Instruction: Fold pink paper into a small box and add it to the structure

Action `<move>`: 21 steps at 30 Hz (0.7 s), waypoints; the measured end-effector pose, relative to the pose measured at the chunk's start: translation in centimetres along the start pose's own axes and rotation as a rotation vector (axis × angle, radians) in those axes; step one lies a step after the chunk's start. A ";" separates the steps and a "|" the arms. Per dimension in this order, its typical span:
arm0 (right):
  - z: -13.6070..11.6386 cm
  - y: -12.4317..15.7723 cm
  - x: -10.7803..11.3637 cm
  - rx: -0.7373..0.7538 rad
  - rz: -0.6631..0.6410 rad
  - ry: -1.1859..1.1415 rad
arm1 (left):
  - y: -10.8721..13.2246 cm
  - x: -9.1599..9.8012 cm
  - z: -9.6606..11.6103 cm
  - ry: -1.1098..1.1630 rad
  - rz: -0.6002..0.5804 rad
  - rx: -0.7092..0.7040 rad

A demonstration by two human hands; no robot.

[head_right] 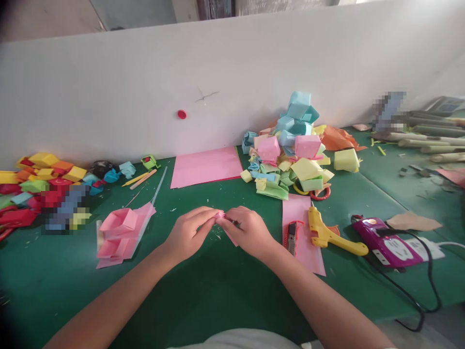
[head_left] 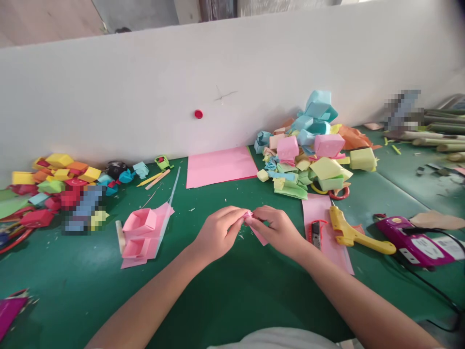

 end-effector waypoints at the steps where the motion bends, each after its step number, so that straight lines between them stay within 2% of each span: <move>1: -0.1 0.1 0.0 0.027 0.006 0.031 | 0.0 -0.1 0.1 0.011 0.019 0.025; 4: -0.2 0.3 0.1 0.142 0.017 0.151 | 0.1 -0.1 0.3 0.029 0.048 0.027; 7: 0.0 0.4 0.1 0.248 0.013 0.302 | 0.0 0.3 0.5 -0.002 0.008 -0.031; 10: 0.2 0.4 0.1 0.274 0.033 0.397 | -0.2 0.9 0.4 -0.050 -0.060 -0.061; 12: 0.1 0.4 0.2 0.267 0.050 0.389 | -0.3 1.0 0.4 -0.053 -0.055 -0.069; 17: -0.6 0.5 0.7 0.280 0.057 0.277 | -0.2 0.5 0.6 -0.016 0.090 -0.060; 21: -0.8 0.7 0.5 0.275 0.087 0.209 | 0.2 -0.1 0.9 -0.102 0.221 -0.113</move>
Point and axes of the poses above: each hand's wrist, its own y-axis away from the middle knuckle, its own x-axis out of the back of the hand, z = x × y, the point moved 1 cm from there along -y, towards the middle knuckle, and after that the axes turned 4 degrees about -x, right-handed, at the moved point
